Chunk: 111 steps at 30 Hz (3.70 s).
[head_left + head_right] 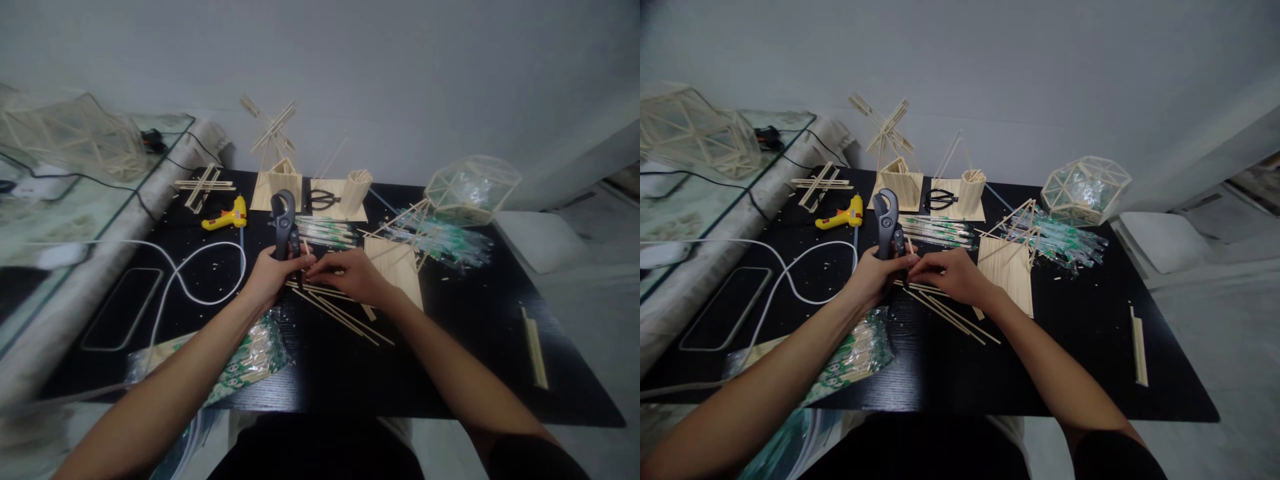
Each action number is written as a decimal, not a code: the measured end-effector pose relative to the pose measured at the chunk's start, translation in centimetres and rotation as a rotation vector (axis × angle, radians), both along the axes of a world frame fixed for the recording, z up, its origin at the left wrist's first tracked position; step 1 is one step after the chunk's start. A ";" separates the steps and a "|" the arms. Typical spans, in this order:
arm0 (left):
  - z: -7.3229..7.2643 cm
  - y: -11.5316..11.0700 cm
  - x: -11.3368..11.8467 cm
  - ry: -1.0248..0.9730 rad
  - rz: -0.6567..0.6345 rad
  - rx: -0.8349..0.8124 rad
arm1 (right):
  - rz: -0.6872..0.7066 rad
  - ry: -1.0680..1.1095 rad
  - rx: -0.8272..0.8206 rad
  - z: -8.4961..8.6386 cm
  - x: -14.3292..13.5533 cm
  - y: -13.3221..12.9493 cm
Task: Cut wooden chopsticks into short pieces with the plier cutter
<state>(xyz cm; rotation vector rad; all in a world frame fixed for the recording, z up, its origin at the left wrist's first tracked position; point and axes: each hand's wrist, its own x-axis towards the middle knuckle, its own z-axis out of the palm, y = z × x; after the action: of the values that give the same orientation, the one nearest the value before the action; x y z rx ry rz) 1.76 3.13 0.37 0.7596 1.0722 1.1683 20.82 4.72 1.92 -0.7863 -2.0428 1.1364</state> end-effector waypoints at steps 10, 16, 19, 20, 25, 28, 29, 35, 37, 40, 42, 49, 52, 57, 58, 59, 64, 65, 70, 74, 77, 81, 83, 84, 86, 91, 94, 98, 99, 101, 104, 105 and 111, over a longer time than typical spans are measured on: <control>-0.1 -0.3 0.2 0.239 -0.027 0.214 | -0.070 0.109 -0.463 0.6 1.0 0.5; -0.2 -0.6 0.4 0.337 -0.068 0.252 | -0.140 0.047 -0.448 -0.2 0.5 0.2; 0.0 -0.8 0.5 0.356 -0.085 0.285 | -0.188 0.036 -0.430 -0.4 0.5 -0.6; 0.2 -0.9 0.5 0.368 -0.090 0.294 | -0.206 0.036 -0.426 -0.5 0.6 -1.1; 2.6 -1.5 0.4 0.500 -0.125 0.343 | -0.306 -0.011 -0.355 -1.6 1.2 -5.2; 4.4 -1.9 0.4 0.586 -0.184 0.383 | -0.299 -0.049 -0.331 -2.8 1.2 -8.0; 4.8 -2.1 0.3 0.619 -0.200 0.396 | -0.303 -0.056 -0.330 -3.2 1.2 -8.7; 6.0 -4.3 0.3 0.921 -0.398 0.452 | -0.381 -0.033 -0.204 -5.9 0.7 -11.2; 5.7 -5.5 0.2 0.974 -0.425 0.441 | -0.391 -0.025 -0.161 -6.5 0.5 -11.5; 4.3 -7.3 -0.2 0.972 -0.437 0.395 | -0.386 -0.030 -0.139 -6.7 0.5 -11.7; 2.8 -8.4 -0.5 0.933 -0.406 0.359 | -0.378 -0.043 -0.154 -6.6 0.5 -11.7; -0.9 -10.4 0.7 0.861 -0.290 0.262 | -0.346 -0.054 -0.211 -6.6 0.5 -11.8; -0.9 -10.5 1.2 0.921 -0.269 0.270 | -0.349 -0.088 -0.182 -6.8 0.6 -11.7; -0.8 -10.5 0.9 0.971 -0.283 0.311 | -0.344 -0.122 -0.159 -6.6 0.8 -11.7; -0.9 -10.5 0.8 0.976 -0.288 0.316 | -0.343 -0.122 -0.157 -6.5 0.8 -11.7; -1.0 -10.5 0.7 0.985 -0.289 0.319 | -0.339 -0.119 -0.155 -6.5 0.8 -11.6; -1.4 -10.8 0.7 1.038 -0.284 0.360 | -0.327 -0.100 -0.147 -6.8 0.8 -11.7; -1.4 -10.8 0.7 1.041 -0.288 0.369 | -0.328 -0.097 -0.141 -6.9 0.8 -11.7; -1.3 -10.6 0.6 1.046 -0.303 0.344 | -0.301 -0.101 -0.085 -6.7 0.9 -11.5; -1.3 -10.5 0.5 1.049 -0.308 0.343 | -0.246 -0.076 -0.076 -6.0 0.8 -11.3; -1.3 -10.5 0.4 1.048 -0.309 0.353 | -0.219 -0.034 -0.106 -5.7 0.6 -11.1; -1.6 -10.5 0.5 1.021 -0.312 0.317 | -0.218 -0.033 -0.137 -6.2 0.6 -11.0; -1.6 -10.4 0.5 0.993 -0.310 0.302 | -0.240 -0.042 -0.151 -6.5 0.7 -11.0; -1.6 -10.4 0.5 0.984 -0.307 0.298 | -0.247 -0.044 -0.163 -6.6 0.7 -10.9; -1.6 -10.4 0.6 0.972 -0.301 0.293 | -0.253 -0.043 -0.190 -6.7 0.8 -10.9; -1.6 -10.6 0.5 0.924 -0.309 0.299 | -0.284 -0.043 -0.204 -6.6 0.7 -10.7; -1.3 -10.6 0.1 0.893 -0.327 0.294 | -0.277 -0.033 -0.222 -6.5 0.7 -10.7; 0.2 -10.6 -1.0 0.933 -0.320 0.313 | -0.265 -0.011 -0.243 -6.4 0.7 -10.8; 0.7 -10.5 -1.4 0.971 -0.304 0.329 | -0.269 -0.011 -0.243 -6.4 0.7 -10.9; 1.7 -10.5 -2.5 1.090 -0.316 0.369 | -0.273 -0.010 -0.245 -6.3 0.8 -10.9; 2.5 -10.3 -4.3 1.306 -0.343 0.471 | -0.272 0.002 -0.257 -6.3 0.8 -11.0; 2.5 -10.3 -4.9 1.390 -0.361 0.526 | -0.270 0.007 -0.263 -6.3 0.8 -11.0; 1.4 -10.5 -7.5 1.766 -0.525 0.680 | -0.278 0.026 -0.301 -6.3 0.8 -11.0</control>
<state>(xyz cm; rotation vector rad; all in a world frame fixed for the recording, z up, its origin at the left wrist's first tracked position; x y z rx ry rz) -5.72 -7.39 1.74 2.6521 1.6012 0.0896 21.63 -6.31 -4.39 -1.1562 -1.6949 1.2970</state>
